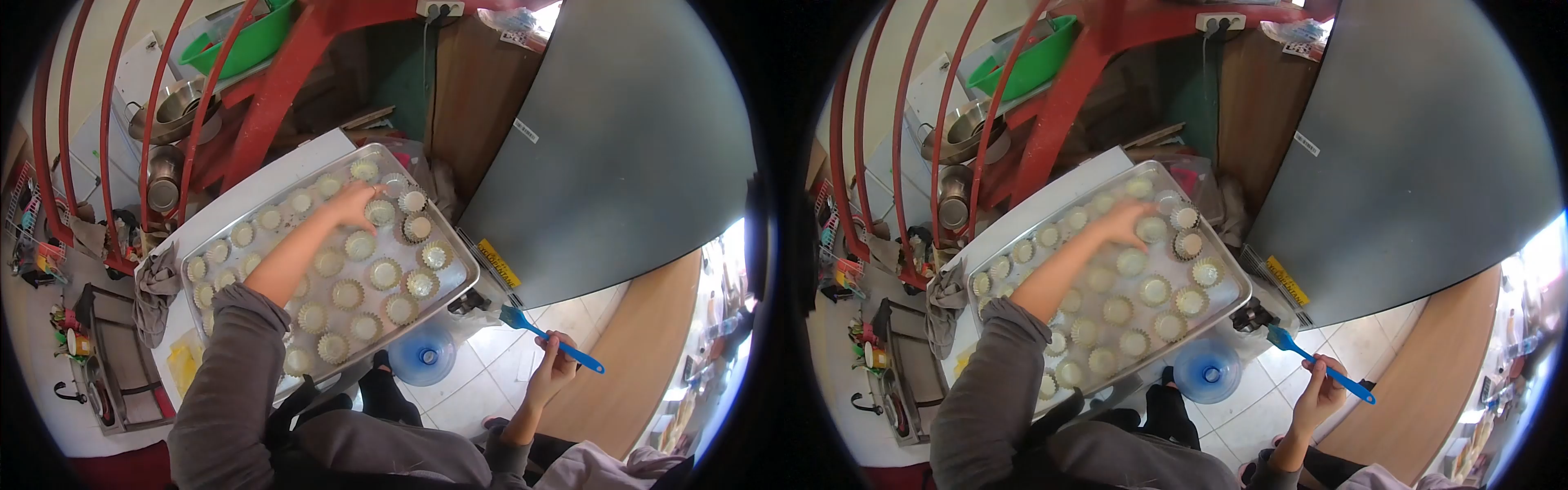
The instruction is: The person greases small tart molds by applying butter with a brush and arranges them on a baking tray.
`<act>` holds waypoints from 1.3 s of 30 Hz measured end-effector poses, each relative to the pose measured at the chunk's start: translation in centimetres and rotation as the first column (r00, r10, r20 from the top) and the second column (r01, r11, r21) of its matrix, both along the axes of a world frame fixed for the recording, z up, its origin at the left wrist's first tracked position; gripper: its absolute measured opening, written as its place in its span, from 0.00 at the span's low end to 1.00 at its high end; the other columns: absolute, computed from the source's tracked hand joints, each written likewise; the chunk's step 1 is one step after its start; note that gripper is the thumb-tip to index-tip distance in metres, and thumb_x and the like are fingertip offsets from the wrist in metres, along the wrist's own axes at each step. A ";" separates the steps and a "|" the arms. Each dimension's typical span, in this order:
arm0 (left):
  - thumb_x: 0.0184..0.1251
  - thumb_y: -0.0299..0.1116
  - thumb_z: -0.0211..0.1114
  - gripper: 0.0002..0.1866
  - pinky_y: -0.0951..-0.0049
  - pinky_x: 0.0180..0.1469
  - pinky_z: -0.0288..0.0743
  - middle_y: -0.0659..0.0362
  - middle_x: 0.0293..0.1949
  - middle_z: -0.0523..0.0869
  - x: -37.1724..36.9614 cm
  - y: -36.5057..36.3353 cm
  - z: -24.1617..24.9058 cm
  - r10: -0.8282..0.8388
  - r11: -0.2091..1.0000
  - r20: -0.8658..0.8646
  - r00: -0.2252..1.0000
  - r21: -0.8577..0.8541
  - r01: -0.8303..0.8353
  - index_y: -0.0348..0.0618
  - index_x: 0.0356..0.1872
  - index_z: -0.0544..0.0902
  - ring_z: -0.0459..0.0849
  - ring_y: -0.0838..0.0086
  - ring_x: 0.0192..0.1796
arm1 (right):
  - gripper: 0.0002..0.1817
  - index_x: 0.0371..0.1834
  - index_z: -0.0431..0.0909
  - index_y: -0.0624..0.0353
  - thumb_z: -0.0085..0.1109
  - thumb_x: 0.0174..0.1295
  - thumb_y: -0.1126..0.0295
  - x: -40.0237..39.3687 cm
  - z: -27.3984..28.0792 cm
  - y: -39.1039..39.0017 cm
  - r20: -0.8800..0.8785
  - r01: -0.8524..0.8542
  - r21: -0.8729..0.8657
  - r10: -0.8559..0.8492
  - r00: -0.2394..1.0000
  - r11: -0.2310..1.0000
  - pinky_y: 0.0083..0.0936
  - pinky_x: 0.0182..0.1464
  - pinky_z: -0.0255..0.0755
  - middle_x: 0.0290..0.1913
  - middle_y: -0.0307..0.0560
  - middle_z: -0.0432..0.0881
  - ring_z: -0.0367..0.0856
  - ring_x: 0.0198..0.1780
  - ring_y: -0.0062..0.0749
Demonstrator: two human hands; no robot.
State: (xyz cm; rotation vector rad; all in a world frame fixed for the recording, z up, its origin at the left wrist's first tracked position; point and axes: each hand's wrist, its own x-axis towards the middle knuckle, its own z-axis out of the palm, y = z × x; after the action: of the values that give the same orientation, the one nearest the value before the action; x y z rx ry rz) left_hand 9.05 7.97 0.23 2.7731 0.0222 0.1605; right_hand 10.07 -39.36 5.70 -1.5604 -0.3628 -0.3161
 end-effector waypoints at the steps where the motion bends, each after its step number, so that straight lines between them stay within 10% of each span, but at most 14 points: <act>1: 0.34 0.48 0.77 0.41 0.56 0.59 0.64 0.51 0.50 0.80 -0.1 -0.3 0.9 0.015 0.998 -0.025 1.000 0.065 -0.013 0.43 0.55 0.77 0.76 0.54 0.53 | 0.05 0.41 0.74 0.68 0.53 0.66 0.76 0.2 -0.2 0.0 -0.007 -0.005 0.002 0.005 1.000 1.000 0.21 0.38 0.80 0.38 0.49 0.79 0.81 0.33 0.26; 4: 0.39 0.54 0.74 0.39 0.54 0.58 0.65 0.51 0.52 0.78 1.2 -2.0 2.3 0.026 0.997 0.264 0.964 0.067 -0.046 0.41 0.53 0.78 0.76 0.54 0.53 | 0.05 0.41 0.74 0.67 0.53 0.66 0.77 0.8 -0.8 0.2 -0.028 -0.020 0.017 0.020 0.999 1.000 0.20 0.38 0.80 0.39 0.49 0.79 0.81 0.33 0.26; 10: 0.41 0.54 0.73 0.32 0.55 0.48 0.76 0.45 0.42 0.83 6.9 -5.9 1.8 0.342 0.939 -0.111 0.933 0.001 -0.344 0.37 0.42 0.82 0.83 0.54 0.45 | 0.05 0.41 0.73 0.67 0.53 0.65 0.77 1.2 -1.6 1.1 -0.094 -0.052 0.029 0.055 0.994 0.998 0.20 0.37 0.80 0.39 0.50 0.79 0.81 0.33 0.26; 39: 0.33 0.40 0.77 0.36 0.59 0.49 0.76 0.45 0.42 0.82 5.2 -7.4 3.9 0.278 0.935 -0.034 0.960 -0.222 -0.278 0.37 0.47 0.73 0.82 0.55 0.49 | 0.05 0.39 0.75 0.67 0.55 0.65 0.76 0.2 -1.1 1.2 -0.134 -0.101 0.002 0.101 0.986 0.995 0.18 0.37 0.79 0.37 0.48 0.79 0.81 0.32 0.24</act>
State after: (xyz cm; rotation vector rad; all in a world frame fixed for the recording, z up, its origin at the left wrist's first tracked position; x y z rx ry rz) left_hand 14.29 0.59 4.12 2.5309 0.4105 0.2134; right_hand 10.28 -38.14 4.56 -1.5528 -0.3366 -0.1311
